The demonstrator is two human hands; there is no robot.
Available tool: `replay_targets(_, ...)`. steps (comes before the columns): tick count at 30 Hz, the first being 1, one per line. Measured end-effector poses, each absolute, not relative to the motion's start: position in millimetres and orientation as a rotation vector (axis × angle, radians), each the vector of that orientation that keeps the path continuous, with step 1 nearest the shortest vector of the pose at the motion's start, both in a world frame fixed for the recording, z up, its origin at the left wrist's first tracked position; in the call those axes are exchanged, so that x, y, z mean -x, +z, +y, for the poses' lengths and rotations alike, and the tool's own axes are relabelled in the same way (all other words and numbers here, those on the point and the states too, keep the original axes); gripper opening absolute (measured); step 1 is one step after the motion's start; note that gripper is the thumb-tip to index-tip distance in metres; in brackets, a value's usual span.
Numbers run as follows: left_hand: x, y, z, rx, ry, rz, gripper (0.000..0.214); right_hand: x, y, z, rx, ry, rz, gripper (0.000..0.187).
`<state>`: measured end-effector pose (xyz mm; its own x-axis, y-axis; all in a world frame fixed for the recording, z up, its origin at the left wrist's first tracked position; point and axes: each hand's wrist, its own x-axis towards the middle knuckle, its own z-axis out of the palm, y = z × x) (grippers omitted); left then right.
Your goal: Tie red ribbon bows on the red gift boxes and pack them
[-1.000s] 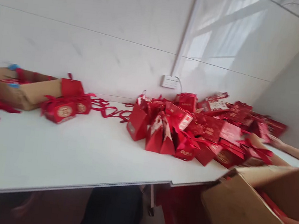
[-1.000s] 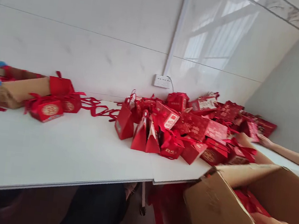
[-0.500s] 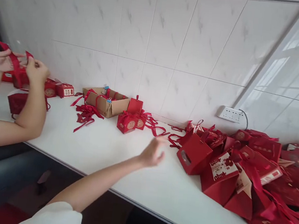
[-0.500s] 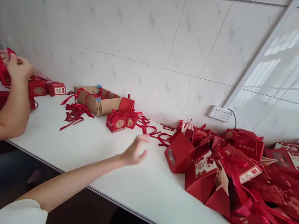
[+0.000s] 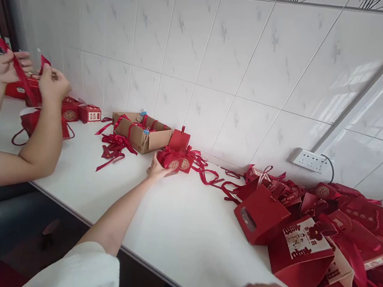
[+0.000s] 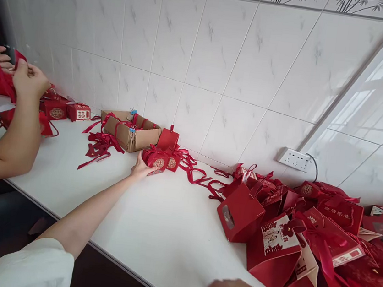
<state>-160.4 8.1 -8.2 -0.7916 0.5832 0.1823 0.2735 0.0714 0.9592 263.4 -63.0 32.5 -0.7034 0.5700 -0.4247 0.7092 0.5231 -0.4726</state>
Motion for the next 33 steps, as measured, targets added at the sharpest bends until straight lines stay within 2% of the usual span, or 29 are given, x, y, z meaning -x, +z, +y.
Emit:
replay_targets(5, 116, -12, 1, -0.740, 1.867, 2.054, 0.086, -195, 41, -40, -0.867, -1.170, 2.488, 0.047)
replay_targets(8, 57, -16, -16, -1.005, 1.960, 1.860, 0.075, -176, 34, -13, -0.884, -1.548, 2.459, 0.058)
replay_targets(10, 15, -19, -22, -1.331, 2.087, 1.478, 0.081, -164, 25, 3, -1.142, -1.911, 2.542, 0.070)
replay_targets(13, -33, -25, -20, -1.298, 2.121, 1.436, 0.085, -149, 4, 18, -1.729, -2.303, 2.804, 0.071)
replay_targets(16, -46, -34, -16, -1.468, 1.909, 1.347, 0.096, -149, -17, 27, -2.021, -2.203, 2.956, 0.063)
replay_targets(18, -34, -36, -12, -1.594, 1.703, 1.160, 0.090, -159, -25, 35, -2.019, -2.125, 2.996, 0.060)
replay_targets(20, -15, -34, -3, -1.558, 1.584, 1.020, 0.067, -172, -26, 41, -1.903, -2.129, 3.105, 0.060)
replay_targets(21, -6, -32, 2, -1.450, 1.577, 1.000, 0.064, -177, -25, 43, -1.818, -2.116, 3.189, 0.060)
replay_targets(24, 10, -28, 15, -1.285, 1.652, 1.041, 0.060, -183, -20, 44, -1.490, -2.035, 3.345, 0.064)
replay_targets(27, 9, -29, 14, -1.438, 1.600, 1.103, 0.058, -180, -17, 41, -1.281, -1.863, 3.290, 0.071)
replay_targets(30, 4, -28, 5, -1.575, 1.527, 1.143, 0.053, -180, -15, 39, -1.226, -1.721, 3.262, 0.070)
replay_targets(33, 3, -27, 2, -1.619, 1.548, 1.199, 0.050, -182, -12, 36, -1.207, -1.819, 3.291, 0.064)
